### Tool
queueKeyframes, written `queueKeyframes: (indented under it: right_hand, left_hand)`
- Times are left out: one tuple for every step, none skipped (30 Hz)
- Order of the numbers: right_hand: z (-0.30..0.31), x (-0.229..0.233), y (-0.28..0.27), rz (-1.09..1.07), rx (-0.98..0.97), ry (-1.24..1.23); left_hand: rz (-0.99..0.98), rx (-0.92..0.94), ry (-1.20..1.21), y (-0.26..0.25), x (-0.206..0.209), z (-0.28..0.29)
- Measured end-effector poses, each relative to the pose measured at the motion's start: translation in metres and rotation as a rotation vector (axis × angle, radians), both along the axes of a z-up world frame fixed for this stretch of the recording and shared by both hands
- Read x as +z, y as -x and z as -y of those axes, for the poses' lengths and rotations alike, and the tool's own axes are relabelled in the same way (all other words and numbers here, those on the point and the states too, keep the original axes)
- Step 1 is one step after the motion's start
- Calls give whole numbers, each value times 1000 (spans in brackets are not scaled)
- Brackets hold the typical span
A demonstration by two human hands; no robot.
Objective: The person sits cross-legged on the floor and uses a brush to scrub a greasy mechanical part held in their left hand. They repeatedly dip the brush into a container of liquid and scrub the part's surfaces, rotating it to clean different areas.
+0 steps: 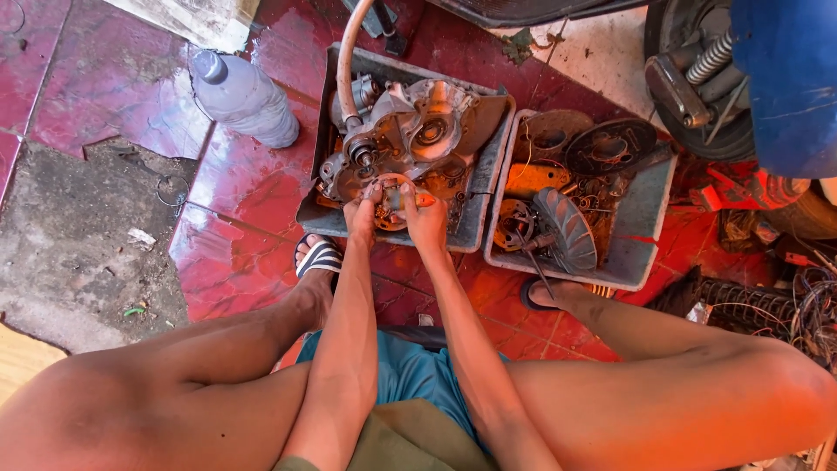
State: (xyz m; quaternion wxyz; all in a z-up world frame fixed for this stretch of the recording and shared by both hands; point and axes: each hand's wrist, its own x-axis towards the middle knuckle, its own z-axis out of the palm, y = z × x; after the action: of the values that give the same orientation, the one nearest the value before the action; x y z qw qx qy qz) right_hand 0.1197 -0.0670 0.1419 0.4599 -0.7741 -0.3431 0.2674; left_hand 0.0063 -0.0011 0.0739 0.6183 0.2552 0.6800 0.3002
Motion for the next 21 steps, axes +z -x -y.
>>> queueKeyframes:
  right_hand:
    - [-3, 15, 4, 2, 0, 3]
    - [-6, 29, 7, -23, -26, -16]
    - [-8, 44, 13, -51, -57, -33]
    - [-2, 41, 17, -51, -63, -29]
    - [-4, 36, 17, -91, -57, -24]
    - [-6, 32, 18, -131, -51, -20]
    - [-4, 36, 15, -132, -51, -16]
    - [-3, 39, 12, -101, -79, -30]
    - [-2, 43, 9, -71, -111, -46]
    - [3, 40, 14, -74, -114, -44]
    - [2, 37, 16, -128, -80, -25]
    - [1, 34, 17, -182, -46, -6]
    - [2, 40, 14, -180, -48, -4]
    - [3, 46, 11, -156, -61, -2]
    - [4, 51, 11, -137, -75, 0]
    - [9, 43, 12, -140, -77, 2]
    - [9, 35, 11, -147, -50, 1]
    - [9, 27, 10, -153, -23, 0]
    - [7, 31, 9, -151, -25, 1]
    - [5, 35, 8, -147, -45, -40]
    - [4, 39, 9, -145, -69, -80]
  left_hand:
    - [2, 0, 3, -1, 1, -3]
    - [-18, -18, -10, -3, 3, -5]
    - [-40, -41, -22, -3, 4, -7]
    - [-40, -47, -17, 1, 4, 1]
    - [-41, -44, -8, 1, 3, 0]
    - [-41, -42, 2, 1, 3, -2]
    - [-42, -41, 6, -1, 2, -1]
    - [-40, -36, -17, -4, 0, -1]
    - [-38, -34, -42, -6, -1, -2]
    - [-41, -38, -39, -1, -5, 3]
    - [-41, -46, -30, 1, -9, 2]
    - [-40, -53, -21, 2, -13, 1]
    - [-39, -55, -18, 1, -13, 1]
    - [-37, -54, -33, -1, -14, 1]
    - [-40, -55, -50, 1, -14, 0]
    - [-43, -58, -47, 4, -3, 5]
    - [-40, -62, -50, 4, 9, 3]
    - [-37, -67, -52, 4, 21, 2]
    - [-35, -68, -51, 1, 18, 1]
    - [-1, -55, -75, -1, 15, 0]
    - [31, -46, -98, -2, 12, 0]
